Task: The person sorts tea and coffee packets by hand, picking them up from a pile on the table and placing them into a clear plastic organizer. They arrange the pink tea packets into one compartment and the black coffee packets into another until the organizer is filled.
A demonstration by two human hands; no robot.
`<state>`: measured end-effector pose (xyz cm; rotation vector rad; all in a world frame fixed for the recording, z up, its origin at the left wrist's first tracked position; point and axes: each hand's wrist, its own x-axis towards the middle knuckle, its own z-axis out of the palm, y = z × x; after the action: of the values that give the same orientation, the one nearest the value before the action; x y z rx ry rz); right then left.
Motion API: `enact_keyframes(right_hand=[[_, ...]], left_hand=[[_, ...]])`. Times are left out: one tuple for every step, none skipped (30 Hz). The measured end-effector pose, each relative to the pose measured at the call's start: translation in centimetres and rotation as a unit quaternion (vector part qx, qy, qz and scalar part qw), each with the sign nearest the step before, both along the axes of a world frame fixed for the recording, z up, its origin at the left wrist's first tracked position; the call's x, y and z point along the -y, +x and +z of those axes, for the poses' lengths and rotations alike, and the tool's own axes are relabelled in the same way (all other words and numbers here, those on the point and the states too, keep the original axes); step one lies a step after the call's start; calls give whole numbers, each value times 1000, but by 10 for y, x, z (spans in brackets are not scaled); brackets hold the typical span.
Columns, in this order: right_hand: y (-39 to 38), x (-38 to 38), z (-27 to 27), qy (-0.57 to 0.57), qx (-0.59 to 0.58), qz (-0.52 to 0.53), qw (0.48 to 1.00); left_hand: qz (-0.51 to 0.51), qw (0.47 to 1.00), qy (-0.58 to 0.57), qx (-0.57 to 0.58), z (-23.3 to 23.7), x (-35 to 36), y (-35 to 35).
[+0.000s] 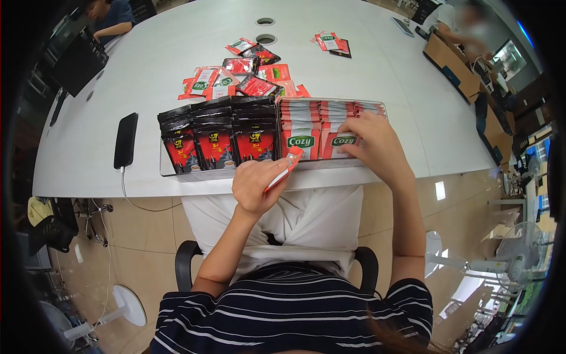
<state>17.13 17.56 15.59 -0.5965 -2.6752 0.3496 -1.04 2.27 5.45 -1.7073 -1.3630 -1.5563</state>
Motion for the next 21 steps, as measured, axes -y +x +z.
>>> enact_keyframes(right_hand=[[-2, -2, -1, 32, 13, 22, 999], [-3, -4, -3, 64, 25, 44, 997], [-5, -6, -3, 96, 37, 66, 993], [-6, -7, -1, 114, 52, 62, 990], [-8, -7, 4, 133, 68, 59, 987], [-9, -8, 6, 152, 83, 56, 983], [-11, -9, 6, 155, 84, 56, 983], [-13, -10, 6, 159, 86, 57, 982], [-14, -10, 6, 163, 87, 58, 981], [-15, -11, 5, 176, 82, 62, 979], [-16, -11, 4, 189, 77, 67, 977], [-17, -12, 3, 203, 73, 71, 974], [-18, -11, 3, 208, 72, 70, 973], [-20, -11, 3, 213, 71, 70, 972], [-21, -10, 3, 217, 70, 70, 971], [-20, -11, 3, 227, 76, 73, 968], [-20, -11, 2, 236, 81, 76, 965], [-19, -12, 2, 245, 86, 79, 963], [-18, -13, 1, 220, 87, 84, 968], [-16, -16, 1, 196, 89, 88, 973], [-15, -17, 0, 171, 90, 92, 977]], left_hand=[[1, 1000, 0, -1, 1, 0, 0], [2, 1000, 1, -3, 1, 0, 0], [0, 1000, 1, -3, 1, -1, 0], [-2, 1000, 1, -2, 0, 0, 0], [-3, 1000, 2, -2, 0, -1, 0], [-2, 1000, 3, -3, 0, -1, -1], [-2, 1000, 3, -5, 1, -1, 0], [-1, 1000, 3, -6, 1, 0, 0], [0, 1000, 2, -5, 2, 0, 0], [1, 1000, 1, -5, 2, 0, 0], [2, 1000, 0, -4, 2, 0, 1], [2, 1000, 0, -6, 2, 0, 1], [3, 1000, 0, -8, 1, 0, 0], [3, 1000, -1, -9, 0, 0, 0], [0, 1000, 1, -8, -1, 1, 1], [-3, 1000, 3, -8, -1, 1, 1], [-6, 1000, 3, -7, -1, 2, 1], [-9, 1000, 19, -8, -3, 2, 1], [-11, 999, 35, -9, -4, 1, 1], [-13, 999, 52, -9, -5, 0, 1], [-20, 998, 50, -15, -4, 1, 1]])
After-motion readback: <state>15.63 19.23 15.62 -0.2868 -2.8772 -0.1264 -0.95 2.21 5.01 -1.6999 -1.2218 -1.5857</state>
